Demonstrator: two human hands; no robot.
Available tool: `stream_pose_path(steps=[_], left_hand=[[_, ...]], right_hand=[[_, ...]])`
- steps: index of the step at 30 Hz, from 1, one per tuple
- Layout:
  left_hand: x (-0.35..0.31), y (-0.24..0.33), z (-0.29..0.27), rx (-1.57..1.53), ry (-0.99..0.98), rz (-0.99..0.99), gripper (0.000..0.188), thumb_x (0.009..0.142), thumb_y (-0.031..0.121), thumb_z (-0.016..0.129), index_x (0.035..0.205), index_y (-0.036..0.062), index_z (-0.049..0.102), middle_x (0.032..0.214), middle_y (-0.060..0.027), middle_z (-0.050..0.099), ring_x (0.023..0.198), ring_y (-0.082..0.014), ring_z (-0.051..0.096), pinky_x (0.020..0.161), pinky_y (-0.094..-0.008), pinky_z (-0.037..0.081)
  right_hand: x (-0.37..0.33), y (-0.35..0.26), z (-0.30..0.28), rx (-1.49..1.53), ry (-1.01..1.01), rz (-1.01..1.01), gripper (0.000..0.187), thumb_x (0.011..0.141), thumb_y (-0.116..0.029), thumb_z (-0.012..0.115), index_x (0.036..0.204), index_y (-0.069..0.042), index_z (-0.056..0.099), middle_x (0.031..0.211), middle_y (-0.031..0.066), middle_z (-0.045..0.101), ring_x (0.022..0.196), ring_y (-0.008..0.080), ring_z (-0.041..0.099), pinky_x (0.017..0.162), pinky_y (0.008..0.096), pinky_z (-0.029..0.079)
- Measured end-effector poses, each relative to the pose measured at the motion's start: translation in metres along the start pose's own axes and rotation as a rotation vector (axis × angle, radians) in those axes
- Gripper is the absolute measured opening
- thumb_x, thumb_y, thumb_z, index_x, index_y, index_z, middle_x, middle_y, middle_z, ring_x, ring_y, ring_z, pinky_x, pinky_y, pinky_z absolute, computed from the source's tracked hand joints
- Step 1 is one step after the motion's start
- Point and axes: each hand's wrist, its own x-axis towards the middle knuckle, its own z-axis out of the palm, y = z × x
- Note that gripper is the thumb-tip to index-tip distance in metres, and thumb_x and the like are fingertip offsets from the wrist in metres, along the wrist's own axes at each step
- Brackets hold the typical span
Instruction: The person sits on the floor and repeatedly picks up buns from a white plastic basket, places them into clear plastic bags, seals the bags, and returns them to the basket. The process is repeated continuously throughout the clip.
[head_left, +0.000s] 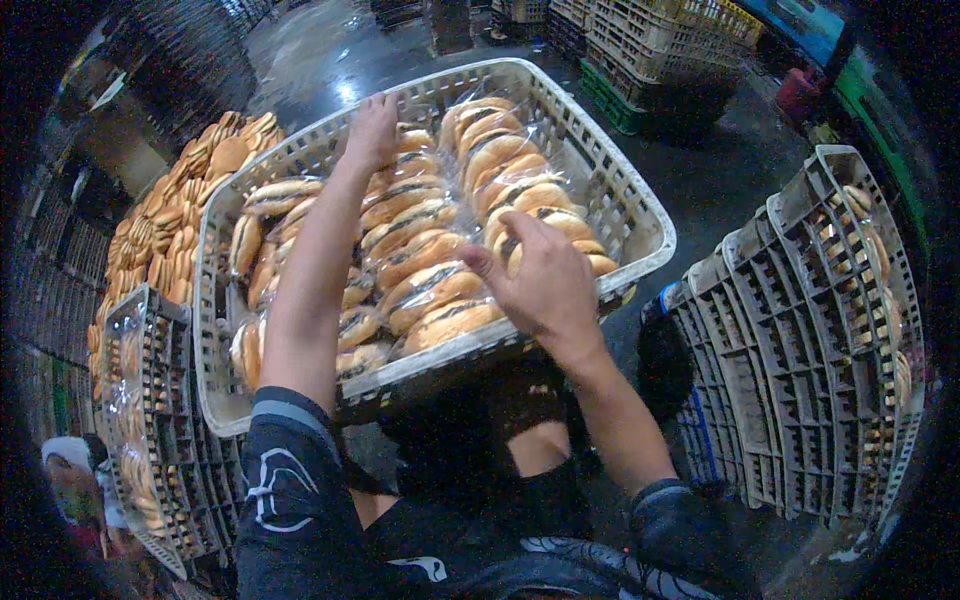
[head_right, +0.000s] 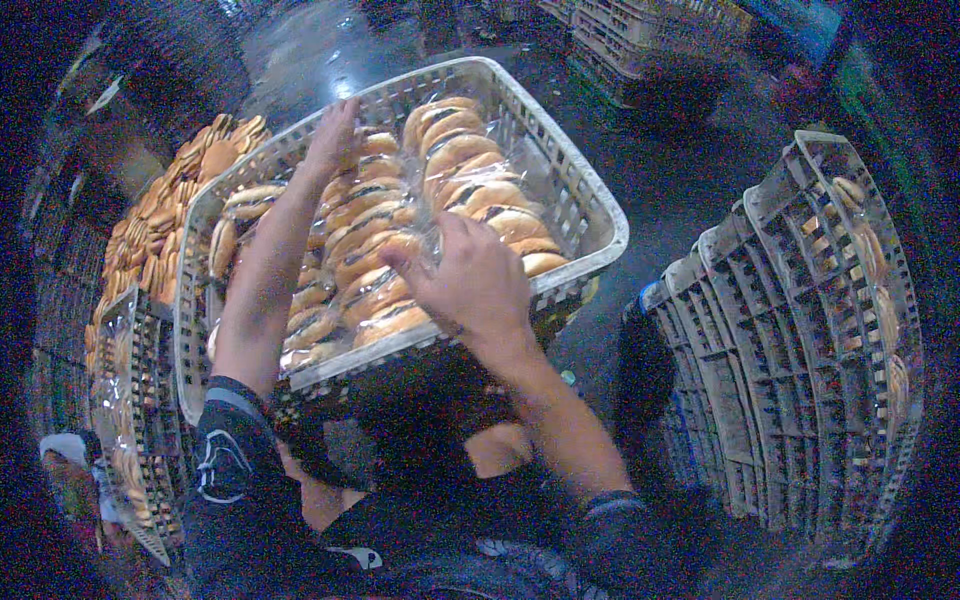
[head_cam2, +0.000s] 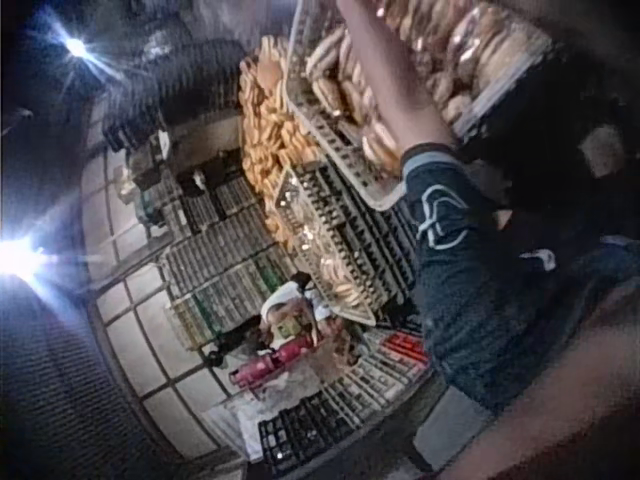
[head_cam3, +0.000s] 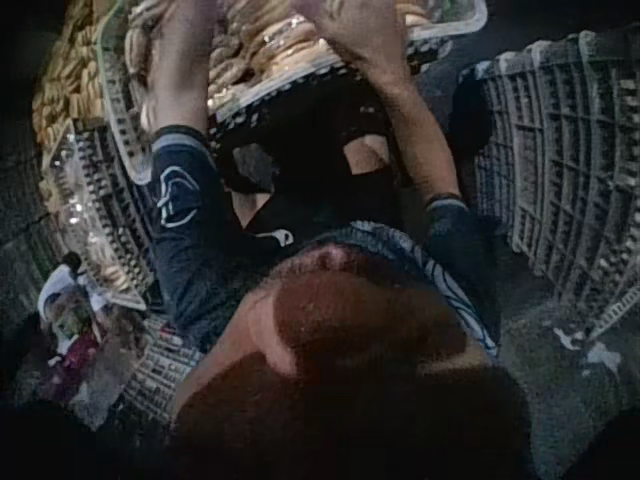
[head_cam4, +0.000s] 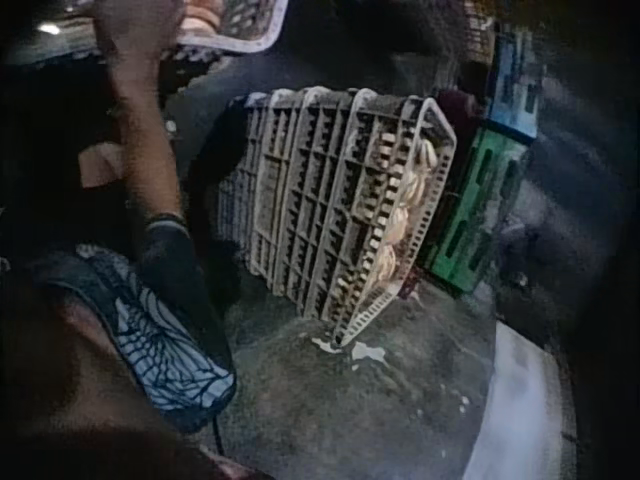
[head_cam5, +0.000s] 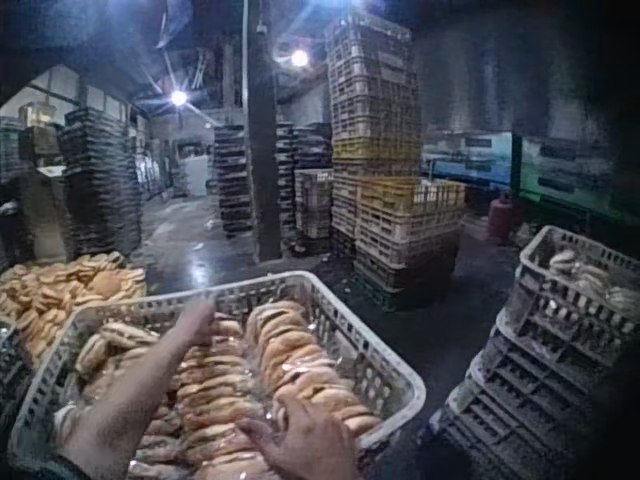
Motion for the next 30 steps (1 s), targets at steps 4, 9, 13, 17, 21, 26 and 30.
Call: stream_pose_path(steps=[4,9,13,17,21,26,30], left_hand=[[-0.008,0.000,0.021,0.021,-0.147,-0.171,0.042,0.071,0.030,0.062,0.099,-0.0002,0.053,0.090,-0.0177,0.057,0.091,-0.0308,0.054,0.075,-0.0417,0.044],[-0.006,0.047,-0.124,0.010,-0.038,-0.128,0.030,0.065,0.011,0.064,0.094,0.0055,0.058,0.093,-0.0105,0.060,0.091,-0.0289,0.054,0.084,-0.0385,0.041],[-0.077,0.117,-0.194,-0.354,0.268,0.333,0.034,0.066,0.009,0.061,0.099,0.0069,0.056,0.116,-0.0115,0.049,0.109,-0.0293,0.043,0.094,-0.0406,0.032],[-0.216,0.204,-0.233,-1.302,0.432,-0.318,0.068,0.068,0.017,0.068,0.125,0.0029,0.035,0.135,-0.0178,0.024,0.125,-0.0282,0.026,0.101,-0.0421,0.020],[-0.322,0.246,-0.237,-1.815,0.056,-0.843,0.082,0.064,0.016,0.073,0.128,-0.0041,0.025,0.130,-0.0140,0.032,0.120,-0.0226,0.032,0.099,-0.0336,0.026],[-0.370,0.276,-0.244,-1.893,-0.227,-0.822,0.084,0.065,0.015,0.072,0.130,-0.0007,0.021,0.128,-0.0168,0.033,0.118,-0.0244,0.034,0.099,-0.0343,0.027],[-0.379,0.266,-0.228,-2.153,-0.037,-1.000,0.095,0.065,0.018,0.072,0.134,0.0036,0.008,0.136,-0.0198,0.019,0.124,-0.0286,0.026,0.100,-0.0394,0.024]], right_hand=[[0.003,-0.001,-0.002,0.052,-0.037,0.075,0.059,0.075,-0.055,0.050,0.093,0.002,0.055,0.085,0.0198,0.059,0.081,0.0350,0.057,0.069,0.0429,0.045],[0.014,0.019,0.004,0.461,0.017,0.084,0.058,0.077,-0.053,0.048,0.101,0.000,0.053,0.088,0.0153,0.059,0.085,0.0244,0.059,0.071,0.0386,0.046],[-0.001,0.018,-0.017,1.659,-0.261,0.239,0.054,0.087,-0.036,0.040,0.123,0.003,0.034,0.117,0.0130,0.046,0.103,0.0198,0.049,0.089,0.0311,0.039],[-0.111,0.008,0.000,1.358,-0.289,0.153,0.061,0.081,-0.030,0.056,0.126,0.004,0.033,0.123,0.0113,0.043,0.114,0.0191,0.040,0.097,0.0314,0.028],[-0.213,-0.003,0.009,0.962,-0.516,0.238,0.047,0.081,-0.022,0.056,0.120,0.001,0.042,0.115,0.0113,0.050,0.107,0.0186,0.045,0.092,0.0321,0.034],[-0.223,-0.010,0.013,0.561,-0.187,-0.049,0.020,0.081,-0.020,0.055,0.079,0.000,0.061,0.076,0.0107,0.060,0.067,0.0214,0.056,0.063,0.0308,0.044],[-0.228,0.004,0.001,0.781,-0.318,0.283,0.023,0.085,-0.019,0.050,0.073,0.000,0.056,0.071,0.0063,0.057,0.066,0.0155,0.053,0.061,0.0280,0.041]])
